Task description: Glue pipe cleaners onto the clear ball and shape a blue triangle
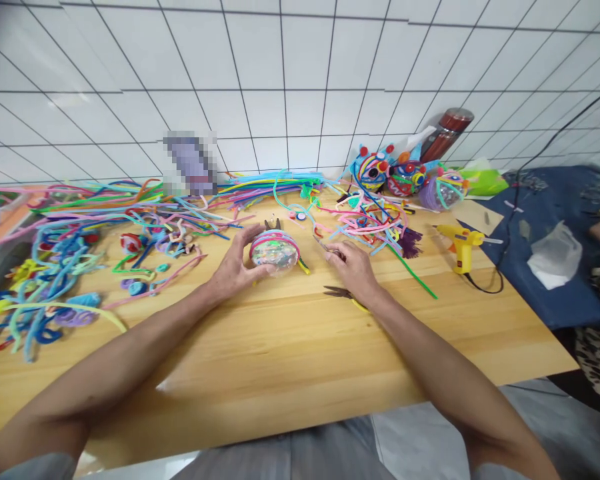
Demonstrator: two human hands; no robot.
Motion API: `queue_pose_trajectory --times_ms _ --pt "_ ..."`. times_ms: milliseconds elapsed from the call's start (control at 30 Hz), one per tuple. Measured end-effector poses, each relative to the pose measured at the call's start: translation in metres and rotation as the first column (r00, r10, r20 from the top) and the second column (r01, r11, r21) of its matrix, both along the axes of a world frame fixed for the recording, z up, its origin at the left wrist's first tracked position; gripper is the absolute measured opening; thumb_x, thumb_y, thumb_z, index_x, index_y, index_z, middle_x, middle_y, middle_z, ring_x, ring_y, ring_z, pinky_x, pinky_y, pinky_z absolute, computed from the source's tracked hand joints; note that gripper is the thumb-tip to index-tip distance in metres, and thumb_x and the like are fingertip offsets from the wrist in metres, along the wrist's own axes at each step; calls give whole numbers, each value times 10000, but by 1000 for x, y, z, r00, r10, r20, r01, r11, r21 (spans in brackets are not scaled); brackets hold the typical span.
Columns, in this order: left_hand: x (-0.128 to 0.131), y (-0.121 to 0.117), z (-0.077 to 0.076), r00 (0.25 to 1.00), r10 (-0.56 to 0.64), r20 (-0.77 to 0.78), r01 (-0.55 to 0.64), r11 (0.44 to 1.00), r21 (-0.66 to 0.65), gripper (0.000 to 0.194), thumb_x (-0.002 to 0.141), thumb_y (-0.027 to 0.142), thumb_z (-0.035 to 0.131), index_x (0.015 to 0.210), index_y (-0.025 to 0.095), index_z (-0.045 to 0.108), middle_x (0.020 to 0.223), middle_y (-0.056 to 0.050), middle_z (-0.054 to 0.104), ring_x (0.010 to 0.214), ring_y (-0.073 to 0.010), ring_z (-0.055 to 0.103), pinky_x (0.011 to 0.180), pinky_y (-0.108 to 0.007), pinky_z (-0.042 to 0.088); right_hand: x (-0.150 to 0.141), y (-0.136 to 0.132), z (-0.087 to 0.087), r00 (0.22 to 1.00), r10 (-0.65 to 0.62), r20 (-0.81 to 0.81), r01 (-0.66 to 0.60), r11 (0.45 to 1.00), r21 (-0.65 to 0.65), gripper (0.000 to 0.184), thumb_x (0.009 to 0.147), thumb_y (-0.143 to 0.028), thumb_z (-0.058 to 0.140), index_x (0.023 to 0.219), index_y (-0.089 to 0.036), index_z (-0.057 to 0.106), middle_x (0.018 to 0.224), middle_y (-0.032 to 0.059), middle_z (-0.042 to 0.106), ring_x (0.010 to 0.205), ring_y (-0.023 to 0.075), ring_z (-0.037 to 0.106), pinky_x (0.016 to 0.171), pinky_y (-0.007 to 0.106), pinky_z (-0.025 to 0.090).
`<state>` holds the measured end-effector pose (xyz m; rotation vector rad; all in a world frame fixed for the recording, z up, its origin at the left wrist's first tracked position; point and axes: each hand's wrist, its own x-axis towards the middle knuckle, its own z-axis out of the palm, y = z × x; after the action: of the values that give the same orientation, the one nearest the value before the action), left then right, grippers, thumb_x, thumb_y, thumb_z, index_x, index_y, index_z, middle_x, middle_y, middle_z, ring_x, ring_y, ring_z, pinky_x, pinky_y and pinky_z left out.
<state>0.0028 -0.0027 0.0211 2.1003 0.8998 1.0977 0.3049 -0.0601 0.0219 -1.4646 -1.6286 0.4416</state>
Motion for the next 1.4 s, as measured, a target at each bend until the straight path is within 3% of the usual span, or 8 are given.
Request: queue_pose_trajectory --times_ms 133,200,333,433,533,833,1133,1400 --pt "-2 -10 21 971 228 76 -240 929 282 660 886 511 787 1406 216 509 1439 -166 585 1380 -334 559 1109 -544 519 -7 -9 11 947 -40 -318 -13 986 -163 238 847 -423 736 928 -208 798 771 29 773 675 207 688 687 362 551" --pt "1 -27 37 975 204 89 -223 896 384 410 925 437 758 1231 219 594 1208 -110 682 1172 -269 654 1001 -455 561 -12 -18 20 919 -64 -388 -6 984 -175 244 813 -441 784 880 -206 797 705 24 758 648 205 685 668 355 561" --pt "16 -68 60 983 -143 -113 153 984 88 260 1037 410 609 1182 196 646 1023 -53 738 765 -141 641 721 -282 526 -27 -43 37 906 -43 -421 -22 989 -148 209 819 -427 811 857 -221 807 714 26 763 655 195 688 655 330 556" --pt "27 -83 64 948 -307 -86 288 941 -179 309 1059 448 556 1140 173 672 949 -31 740 706 -124 613 672 -254 481 -44 -60 45 921 61 -385 -114 987 -116 185 854 -416 798 860 -231 810 746 24 765 677 184 677 646 309 532" --pt "30 -84 63 925 -380 -12 371 908 -192 323 1076 397 510 949 160 690 865 -28 713 784 -137 643 739 -249 483 -56 -68 54 932 187 -310 -217 974 -63 161 864 -389 794 839 -230 809 753 22 758 698 180 670 663 303 515" --pt "25 -72 61 909 -415 -31 396 884 -248 324 1053 310 501 793 175 639 739 -1 703 700 -114 622 725 -225 469 -43 -56 86 952 100 -290 -142 981 -129 270 843 -473 784 753 -219 763 631 -7 611 581 142 514 552 279 421" --pt "23 -69 63 886 -460 -60 418 848 -325 360 1049 355 490 767 168 613 750 -5 673 694 -118 597 694 -238 447 -61 -43 80 907 285 -309 -370 891 -263 349 883 -525 739 759 -201 704 677 -2 642 642 146 553 628 292 440" --pt "23 -70 67 898 -431 -94 365 845 -390 381 1031 417 507 745 171 556 651 51 478 619 -91 434 600 -225 332 -63 -46 56 865 251 -434 -390 881 -268 335 955 -556 669 902 -228 621 663 -25 652 587 148 599 590 285 484"
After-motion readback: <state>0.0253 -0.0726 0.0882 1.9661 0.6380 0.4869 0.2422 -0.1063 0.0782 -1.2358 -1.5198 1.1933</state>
